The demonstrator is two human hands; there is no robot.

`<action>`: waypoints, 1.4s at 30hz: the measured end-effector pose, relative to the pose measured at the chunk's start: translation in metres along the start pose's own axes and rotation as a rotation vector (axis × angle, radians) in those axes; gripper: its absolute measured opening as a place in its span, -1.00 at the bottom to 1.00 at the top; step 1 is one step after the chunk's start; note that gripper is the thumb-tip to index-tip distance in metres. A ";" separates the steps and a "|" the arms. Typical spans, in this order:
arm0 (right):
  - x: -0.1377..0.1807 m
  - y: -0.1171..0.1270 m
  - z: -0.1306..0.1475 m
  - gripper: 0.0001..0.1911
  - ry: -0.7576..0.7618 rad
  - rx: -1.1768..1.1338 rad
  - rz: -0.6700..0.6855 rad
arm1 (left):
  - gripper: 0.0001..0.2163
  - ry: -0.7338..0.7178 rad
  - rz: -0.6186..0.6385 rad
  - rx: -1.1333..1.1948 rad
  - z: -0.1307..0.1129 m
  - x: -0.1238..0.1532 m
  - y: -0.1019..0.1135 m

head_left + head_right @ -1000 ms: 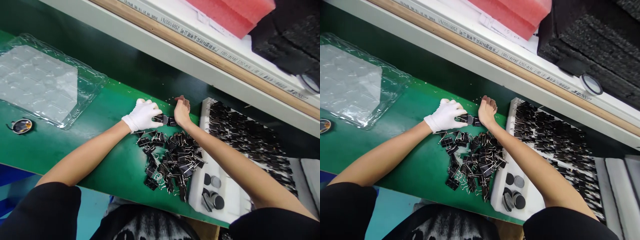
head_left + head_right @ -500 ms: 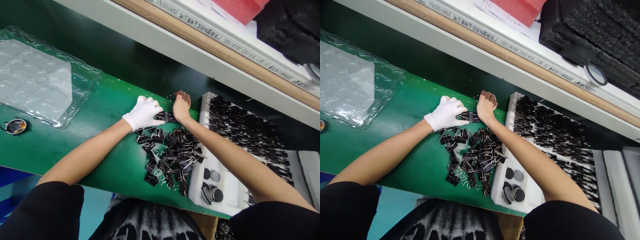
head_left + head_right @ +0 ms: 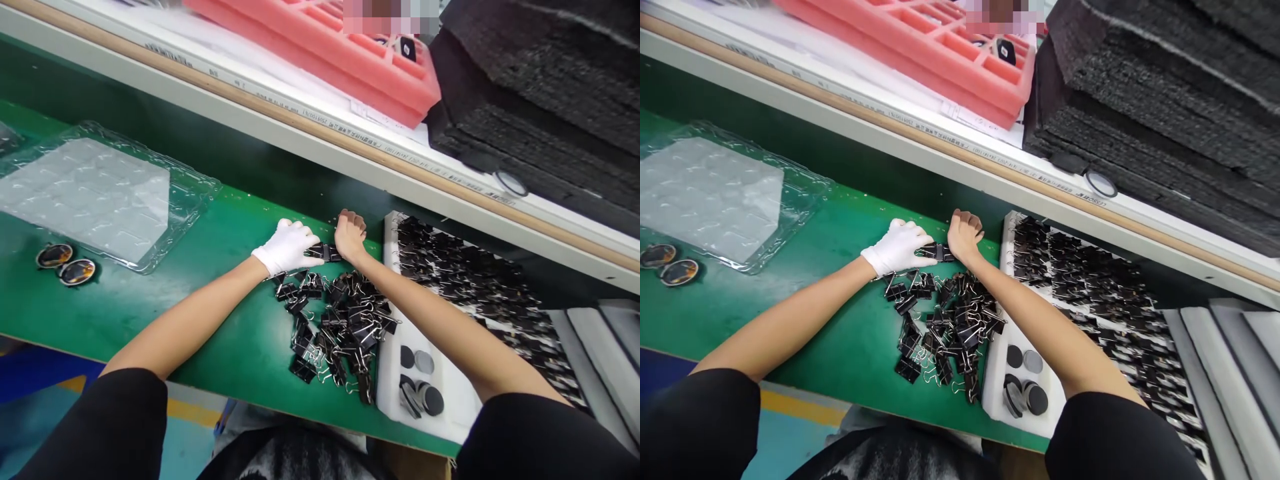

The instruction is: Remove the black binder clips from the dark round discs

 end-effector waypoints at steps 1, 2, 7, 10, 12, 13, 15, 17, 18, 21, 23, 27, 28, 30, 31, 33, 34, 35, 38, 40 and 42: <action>0.000 -0.001 -0.001 -0.58 -0.015 0.011 0.004 | -0.54 -0.001 0.001 0.003 0.000 0.000 -0.001; 0.000 -0.002 -0.001 -0.56 -0.029 0.023 0.008 | -0.54 -0.001 0.002 0.005 0.000 0.000 -0.001; -0.004 0.005 0.009 -0.51 -0.074 -0.066 0.004 | -0.53 0.015 0.005 0.065 0.005 0.001 0.001; -0.005 0.018 0.026 -0.46 -0.020 -0.180 0.078 | -0.59 0.083 -0.012 0.229 0.015 0.001 0.007; 0.002 0.026 0.043 -0.43 0.098 -0.248 0.198 | -0.63 0.150 -0.029 0.348 0.023 0.000 0.011; 0.009 0.029 0.052 -0.46 0.185 -0.268 0.270 | -0.62 0.195 -0.035 0.386 0.028 0.000 0.011; 0.026 0.034 0.064 -0.57 0.351 -0.263 0.378 | -0.55 0.302 -0.055 0.428 0.036 0.001 0.012; 0.037 0.037 0.064 -0.61 0.416 -0.243 0.420 | -0.51 0.377 -0.097 0.473 0.041 0.003 0.014; 0.038 0.037 0.061 -0.62 0.398 -0.245 0.422 | -0.51 0.387 -0.122 0.502 0.042 0.004 0.015; 0.040 0.030 0.053 -0.77 0.346 -0.268 0.492 | -0.51 0.355 -0.148 0.550 0.038 0.004 0.018; 0.045 0.027 0.056 -0.87 0.376 -0.230 0.502 | -0.53 0.335 -0.134 0.543 0.036 0.005 0.019; 0.063 0.049 0.070 -0.89 0.449 -0.070 0.343 | -0.48 0.265 -0.056 0.605 0.032 0.008 0.012; 0.069 0.061 0.072 -0.87 0.468 -0.041 0.304 | -0.42 0.240 -0.038 0.670 0.031 0.008 0.009; 0.082 0.097 0.070 -0.85 0.498 -0.008 0.238 | -0.27 0.225 -0.069 0.830 0.034 0.007 0.007; 0.089 0.120 0.064 -0.84 0.501 -0.005 0.210 | -0.24 0.240 -0.094 0.875 0.037 0.006 0.007; 0.105 0.174 0.042 -0.81 0.484 -0.023 0.164 | -0.26 0.255 -0.093 0.898 0.039 0.002 0.007; 0.116 0.203 0.027 -0.78 0.465 -0.039 0.143 | -0.29 0.253 -0.069 0.878 0.037 -0.001 0.007; 0.129 0.233 0.011 -0.74 0.443 -0.055 0.112 | -0.32 0.250 -0.037 0.838 0.035 -0.002 0.008; 0.172 0.304 -0.044 -0.63 0.361 -0.026 0.030 | -0.42 0.270 0.048 0.674 0.028 -0.005 0.010; 0.199 0.326 -0.079 -0.64 0.321 -0.024 0.001 | -0.48 0.297 0.076 0.597 0.026 -0.006 0.011; 0.221 0.329 -0.109 -0.70 0.324 -0.060 -0.033 | -0.53 0.313 0.088 0.552 0.026 -0.007 0.010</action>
Point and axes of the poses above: each hand's wrist, its own x-axis away from the middle knuckle, its own y-axis out of the back of the hand, z = x × y, the point moved 8 cm from there along -x, towards the middle knuckle, and after that the axes turned 7 degrees about -x, right-handed, at the moved point
